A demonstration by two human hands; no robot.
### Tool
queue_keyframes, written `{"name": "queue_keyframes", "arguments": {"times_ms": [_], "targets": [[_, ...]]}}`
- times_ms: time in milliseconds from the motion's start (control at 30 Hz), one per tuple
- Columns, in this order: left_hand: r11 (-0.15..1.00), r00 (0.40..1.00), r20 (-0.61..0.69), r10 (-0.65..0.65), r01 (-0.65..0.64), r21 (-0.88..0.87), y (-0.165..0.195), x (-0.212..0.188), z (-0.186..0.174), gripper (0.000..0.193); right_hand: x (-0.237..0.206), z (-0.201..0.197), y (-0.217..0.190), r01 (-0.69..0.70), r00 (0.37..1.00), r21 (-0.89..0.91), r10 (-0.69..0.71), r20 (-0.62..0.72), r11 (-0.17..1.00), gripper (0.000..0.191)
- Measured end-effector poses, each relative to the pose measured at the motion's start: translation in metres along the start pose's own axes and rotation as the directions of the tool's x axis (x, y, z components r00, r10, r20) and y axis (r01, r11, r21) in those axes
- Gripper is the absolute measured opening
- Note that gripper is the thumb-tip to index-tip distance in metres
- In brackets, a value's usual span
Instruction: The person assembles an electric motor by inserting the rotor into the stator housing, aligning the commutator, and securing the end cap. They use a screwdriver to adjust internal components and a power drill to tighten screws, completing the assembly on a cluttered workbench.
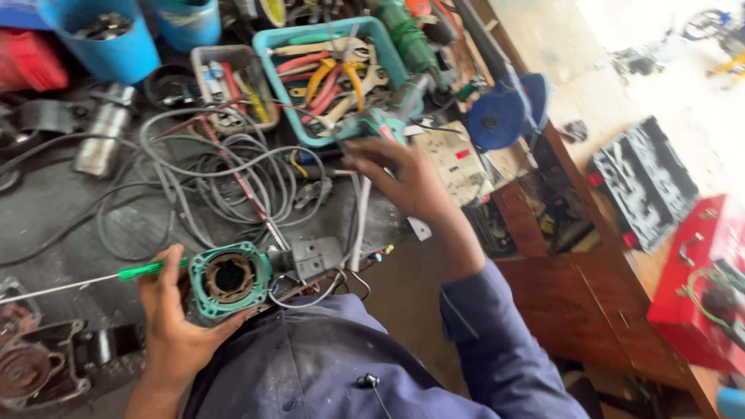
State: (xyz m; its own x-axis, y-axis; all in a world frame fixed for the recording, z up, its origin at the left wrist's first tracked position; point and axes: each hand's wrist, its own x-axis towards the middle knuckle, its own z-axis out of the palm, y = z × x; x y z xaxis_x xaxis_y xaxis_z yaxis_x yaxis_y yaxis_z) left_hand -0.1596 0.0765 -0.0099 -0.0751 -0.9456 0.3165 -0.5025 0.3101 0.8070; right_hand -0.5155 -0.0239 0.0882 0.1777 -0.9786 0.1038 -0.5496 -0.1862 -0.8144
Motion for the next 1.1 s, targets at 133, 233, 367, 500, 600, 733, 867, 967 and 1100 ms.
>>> {"name": "queue_keyframes", "arguments": {"times_ms": [133,233,367,500,600,733,867,967,1100], "targets": [[0.999,0.999,-0.028,0.033,-0.033,0.027,0.004,0.002,-0.002,0.120,-0.038,0.021,0.069,-0.127,0.944,0.381,0.229,-0.237,0.916,0.025],[0.995,0.999,-0.048,0.011,-0.007,0.099,0.007,0.001,0.002,0.121,-0.069,0.038,0.099,-0.248,0.882,0.297,0.342,-0.324,0.922,0.026],[0.999,0.998,-0.064,0.001,0.002,0.046,0.010,-0.003,0.009,0.119,-0.093,0.066,0.104,-0.458,0.867,0.093,0.468,-0.173,0.884,0.035],[0.992,0.997,-0.073,-0.005,0.014,0.122,0.012,-0.007,0.014,0.118,-0.076,0.086,0.107,-0.588,0.799,0.159,0.600,-0.036,0.793,0.055],[0.989,0.996,-0.091,0.014,0.000,0.145,0.013,-0.009,0.017,0.117,-0.059,0.087,0.114,-0.560,0.818,0.315,0.572,0.064,0.766,0.055],[0.987,0.993,-0.110,0.044,-0.026,0.160,0.013,-0.010,0.021,0.116,-0.043,0.084,0.118,-0.523,0.837,0.574,0.508,0.204,0.630,0.043],[0.995,0.993,-0.119,-0.007,0.019,0.100,0.011,-0.013,0.023,0.113,-0.026,0.083,0.119,-0.609,0.792,0.238,0.569,0.220,0.756,0.033],[0.997,0.993,-0.114,-0.027,0.035,0.067,0.010,-0.013,0.023,0.113,-0.022,0.085,0.112,-0.415,0.896,-0.387,0.443,-0.017,0.824,0.049],[0.996,0.994,-0.105,-0.038,0.047,0.082,0.013,-0.015,0.017,0.112,-0.034,0.092,0.088,-0.157,0.979,-0.227,0.121,-0.163,0.961,0.040]]}}
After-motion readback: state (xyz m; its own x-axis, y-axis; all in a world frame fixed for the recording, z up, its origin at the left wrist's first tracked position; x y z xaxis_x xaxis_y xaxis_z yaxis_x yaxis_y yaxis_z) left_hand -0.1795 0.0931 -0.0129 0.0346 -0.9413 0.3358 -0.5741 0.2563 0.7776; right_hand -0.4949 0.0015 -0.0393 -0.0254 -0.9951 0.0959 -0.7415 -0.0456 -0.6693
